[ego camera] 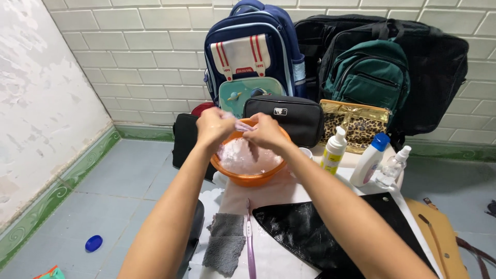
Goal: Cleaning a black leather panel using soapy water, a toothbrush, and a cloth.
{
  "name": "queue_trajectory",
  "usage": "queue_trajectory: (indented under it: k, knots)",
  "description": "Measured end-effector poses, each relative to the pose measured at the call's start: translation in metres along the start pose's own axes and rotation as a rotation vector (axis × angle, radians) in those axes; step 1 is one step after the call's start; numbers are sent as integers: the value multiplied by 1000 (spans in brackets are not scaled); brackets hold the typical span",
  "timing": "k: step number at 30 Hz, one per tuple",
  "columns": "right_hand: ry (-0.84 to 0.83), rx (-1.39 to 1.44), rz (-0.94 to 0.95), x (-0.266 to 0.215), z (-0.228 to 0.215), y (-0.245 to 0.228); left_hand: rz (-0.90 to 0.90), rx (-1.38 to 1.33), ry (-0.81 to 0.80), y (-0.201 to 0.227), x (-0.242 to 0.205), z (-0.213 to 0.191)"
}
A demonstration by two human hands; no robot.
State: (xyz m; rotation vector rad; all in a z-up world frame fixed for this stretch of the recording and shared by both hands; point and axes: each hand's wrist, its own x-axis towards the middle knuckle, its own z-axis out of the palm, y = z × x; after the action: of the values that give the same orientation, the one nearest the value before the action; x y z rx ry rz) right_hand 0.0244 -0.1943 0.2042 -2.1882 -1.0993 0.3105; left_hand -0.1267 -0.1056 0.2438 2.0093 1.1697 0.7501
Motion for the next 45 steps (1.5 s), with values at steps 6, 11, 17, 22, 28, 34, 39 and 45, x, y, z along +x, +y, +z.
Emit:
queue_trajectory:
  k: [6,11,17,22,28,34,39,45]
  knots:
    - [-14,-113,-168,-21,-35,-29,-138,-80,-2,-46,-11,13]
    - [-12,-486,-299,-14,-26,-44,62,-77,-15,-8,-52,0]
    - [-101,-295,-84,-7,-51,-70,290,-542,-225,10,-85,5]
    - [-98,291,144,-33,-57,-68,218,-391,-374,-5,-44,35]
    - [-30,541,-163,-70,-50,-41,159,-403,-430,-15,-24,45]
    - [19,-285,-1136,-50,-31,5,40,-338,-682,-18,-15,44]
    - [99,-373,-1171,3,-2,26,276,69,-675,-30,-5,37]
    - [-114,-505,-443,31,29,36,893,964,3,-110,56,129]
